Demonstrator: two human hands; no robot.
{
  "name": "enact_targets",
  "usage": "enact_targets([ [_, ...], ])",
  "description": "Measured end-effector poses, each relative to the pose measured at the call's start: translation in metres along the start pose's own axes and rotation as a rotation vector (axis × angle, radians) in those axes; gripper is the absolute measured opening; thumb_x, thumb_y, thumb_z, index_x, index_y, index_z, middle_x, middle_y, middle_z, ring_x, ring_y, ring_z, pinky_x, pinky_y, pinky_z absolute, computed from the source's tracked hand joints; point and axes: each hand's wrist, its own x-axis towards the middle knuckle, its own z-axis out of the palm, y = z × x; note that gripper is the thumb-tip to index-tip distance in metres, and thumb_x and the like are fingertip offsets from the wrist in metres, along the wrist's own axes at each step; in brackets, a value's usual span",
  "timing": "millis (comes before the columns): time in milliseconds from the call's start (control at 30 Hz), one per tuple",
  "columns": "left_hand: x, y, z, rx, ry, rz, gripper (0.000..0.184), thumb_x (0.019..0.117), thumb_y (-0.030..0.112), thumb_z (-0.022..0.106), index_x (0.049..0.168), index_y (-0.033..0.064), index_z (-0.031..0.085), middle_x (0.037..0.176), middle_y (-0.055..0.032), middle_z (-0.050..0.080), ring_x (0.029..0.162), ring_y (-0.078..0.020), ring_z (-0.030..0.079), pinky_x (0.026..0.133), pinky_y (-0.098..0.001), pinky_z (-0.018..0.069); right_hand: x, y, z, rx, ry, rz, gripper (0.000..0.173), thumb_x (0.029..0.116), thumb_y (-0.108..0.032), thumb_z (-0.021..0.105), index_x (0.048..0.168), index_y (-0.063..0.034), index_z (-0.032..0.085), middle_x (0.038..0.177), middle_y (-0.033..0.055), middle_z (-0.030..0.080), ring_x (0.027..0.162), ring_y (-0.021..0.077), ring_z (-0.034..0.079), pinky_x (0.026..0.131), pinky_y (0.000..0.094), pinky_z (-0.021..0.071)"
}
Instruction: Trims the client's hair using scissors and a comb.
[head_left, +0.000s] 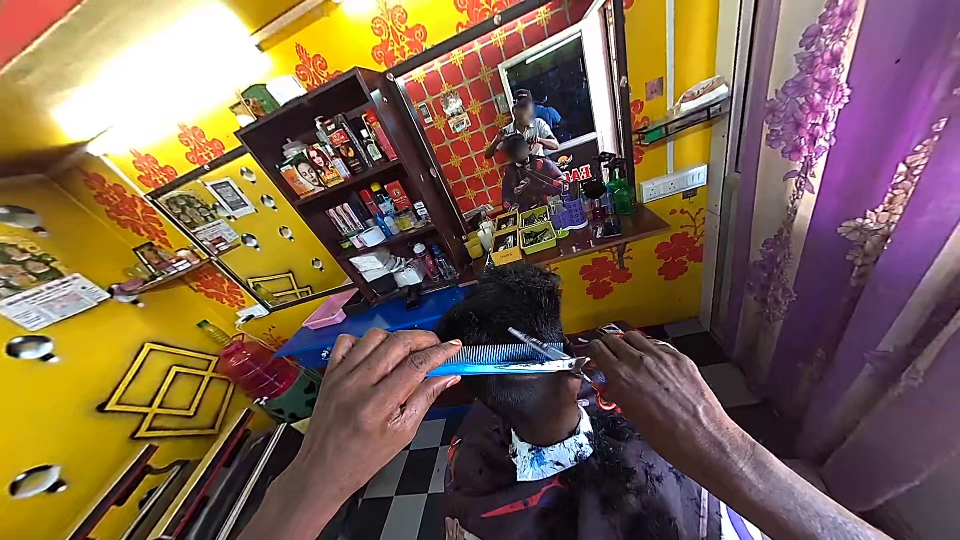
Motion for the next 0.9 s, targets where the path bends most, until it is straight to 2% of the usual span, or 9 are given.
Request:
enact_targets([
  [67, 0.0, 0.0, 0.0, -0.001, 0.004, -0.001, 0.027, 0.0963, 0.04, 0.069, 0.116, 0.0235, 0.079, 0.109, 0.0045, 0.071, 0.091, -0.0124, 0.06, 0.079, -0.0369, 0.0414, -0.003, 0.0, 0.0, 0.025, 0.046, -0.043, 0.023, 0.0809, 0.003, 0.077, 0.098, -0.0105, 0.071, 0.083, 0.0066, 0.07, 0.076, 0.026, 0.07, 0.065, 0.041, 0.058],
  [167, -0.001, 0.0, 0.001, -0.001, 0.01, -0.002, 0.027, 0.0964, 0.04, 0.069, 0.116, 0.0232, 0.078, 0.109, 0.0045, 0.071, 0.092, -0.0121, 0.06, 0.08, -0.0369, 0.0417, -0.005, 0.003, 0.001, 0.009, 0.067, -0.036, 0.025, 0.0784, 0.006, 0.078, 0.096, -0.0104, 0.072, 0.081, 0.0064, 0.071, 0.074, 0.0255, 0.071, 0.064, 0.041, 0.0582],
  [300, -0.002, 0.002, 0.004, -0.001, 0.046, -0.005, 0.026, 0.096, 0.039, 0.07, 0.116, 0.0237, 0.078, 0.109, 0.004, 0.071, 0.092, -0.012, 0.06, 0.081, -0.0372, 0.0409, 0.002, 0.002, 0.002, -0.033, 0.056, -0.01, 0.032, 0.0732, -0.006, 0.087, 0.101, -0.0105, 0.072, 0.085, 0.0045, 0.068, 0.075, 0.0241, 0.068, 0.058, 0.0381, 0.055],
  [433, -0.009, 0.01, 0.008, 0.003, 0.172, -0.241, 0.032, 0.096, 0.037, 0.07, 0.122, 0.0178, 0.074, 0.114, -0.0033, 0.072, 0.099, -0.0165, 0.066, 0.086, -0.0456, 0.0451, 0.003, 0.007, -0.003, 0.106, 0.102, 0.04, 0.025, 0.0813, 0.006, 0.075, 0.1, -0.0107, 0.073, 0.083, 0.0064, 0.071, 0.071, 0.0273, 0.07, 0.057, 0.0453, 0.0571],
  [533, -0.028, 0.018, 0.018, -0.266, 0.126, -0.538, 0.028, 0.1027, 0.039, 0.058, 0.12, 0.0207, 0.069, 0.1, 0.0088, 0.07, 0.078, -0.0029, 0.063, 0.068, -0.0262, 0.0534, 0.0, 0.021, -0.01, 0.2, 0.069, 0.142, 0.024, 0.0828, 0.001, 0.077, 0.101, -0.0132, 0.072, 0.084, 0.007, 0.072, 0.069, 0.0301, 0.071, 0.055, 0.0538, 0.0561],
  [600, -0.046, 0.029, 0.032, -0.541, 0.099, -0.642, 0.024, 0.1044, 0.035, 0.056, 0.111, 0.018, 0.071, 0.085, 0.0061, 0.071, 0.062, -0.0069, 0.062, 0.054, -0.0253, 0.0533, 0.0, 0.034, -0.015, 0.191, 0.062, 0.137, 0.024, 0.084, 0.001, 0.075, 0.103, -0.0129, 0.073, 0.087, 0.0081, 0.073, 0.07, 0.032, 0.071, 0.055, 0.0568, 0.0557],
  [700, -0.075, 0.061, 0.054, -0.553, 0.113, -0.65, 0.029, 0.1052, 0.035, 0.055, 0.107, 0.0134, 0.074, 0.085, 0.0068, 0.073, 0.074, -0.0052, 0.068, 0.067, -0.0274, 0.0588, 0.006, 0.053, -0.027, 0.09, 0.032, 0.077, 0.023, 0.0861, 0.001, 0.074, 0.105, -0.0124, 0.073, 0.09, 0.0092, 0.073, 0.071, 0.0338, 0.071, 0.055, 0.0574, 0.0553],
  [833, -0.104, 0.109, 0.08, -0.443, 0.174, -0.688, 0.034, 0.1055, 0.039, 0.054, 0.106, 0.0136, 0.077, 0.089, 0.0061, 0.075, 0.08, -0.0043, 0.068, 0.079, -0.036, 0.0541, 0.02, 0.077, -0.045, -0.024, 0.013, -0.074, 0.029, 0.0838, 0.0, 0.077, 0.111, -0.0075, 0.073, 0.097, 0.0133, 0.072, 0.082, 0.0358, 0.071, 0.067, 0.057, 0.0574],
  [900, -0.116, 0.12, 0.092, -0.474, 0.203, -0.711, 0.034, 0.1041, 0.043, 0.056, 0.106, 0.017, 0.078, 0.095, 0.0057, 0.075, 0.085, -0.0034, 0.066, 0.084, -0.035, 0.0524, 0.03, 0.085, -0.055, -0.127, 0.039, -0.208, 0.023, 0.0865, 0.006, 0.07, 0.108, -0.0031, 0.07, 0.095, 0.0159, 0.071, 0.084, 0.0362, 0.071, 0.072, 0.0536, 0.0558],
])
